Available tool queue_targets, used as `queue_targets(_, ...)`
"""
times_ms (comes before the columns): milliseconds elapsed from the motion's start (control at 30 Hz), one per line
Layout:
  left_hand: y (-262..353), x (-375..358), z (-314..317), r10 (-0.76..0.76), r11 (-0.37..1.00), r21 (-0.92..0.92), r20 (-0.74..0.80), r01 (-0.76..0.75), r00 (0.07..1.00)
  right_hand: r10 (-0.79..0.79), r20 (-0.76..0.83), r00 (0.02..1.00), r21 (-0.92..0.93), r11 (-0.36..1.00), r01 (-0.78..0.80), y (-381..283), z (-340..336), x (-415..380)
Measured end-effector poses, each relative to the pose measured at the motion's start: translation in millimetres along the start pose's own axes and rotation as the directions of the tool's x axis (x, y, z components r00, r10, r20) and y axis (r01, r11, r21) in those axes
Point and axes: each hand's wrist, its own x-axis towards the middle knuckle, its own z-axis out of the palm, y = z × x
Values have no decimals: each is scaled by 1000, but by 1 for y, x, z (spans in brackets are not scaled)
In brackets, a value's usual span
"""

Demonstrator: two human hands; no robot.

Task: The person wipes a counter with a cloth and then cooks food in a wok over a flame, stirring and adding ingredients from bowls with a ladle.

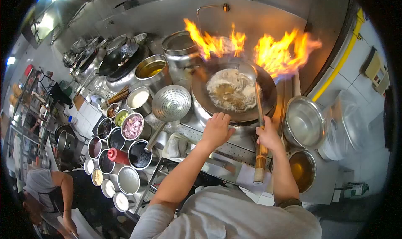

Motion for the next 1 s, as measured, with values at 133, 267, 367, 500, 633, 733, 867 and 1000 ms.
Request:
queue_targets(133,6,-2,-9,63,996,-50,-110,-69,992,76,229,971,438,882,-172,-15,-4,-15)
queue_targets(267,5,-2,-10,119,991,-43,-143,-127,983,-18,391,920,733,611,-300,-9,-12,-24)
queue_targets(367,4,-5,-10,132,990,-28,-135,-137,982,-65,459,886,790,485,-374,-1,-16,-34)
queue_targets(500,4,-11,-8,110,993,-36,-131,-115,985,-79,442,893,757,567,-325,10,-10,-51)
queue_targets(633,-2,-10,-8,83,996,-24,-98,-86,992,-134,361,923,643,753,-142,22,5,-51)
queue_targets(733,0,-8,-10,85,995,-34,-108,-90,990,-125,308,943,552,831,-70,27,12,-52)
queue_targets(867,1,-4,-10,59,996,-55,-86,-64,995,-149,233,961,505,863,11,41,21,-49)
queue_targets(1000,-1,-3,-6,67,993,-85,-105,-76,992,-142,116,983,390,917,87,45,26,-50)
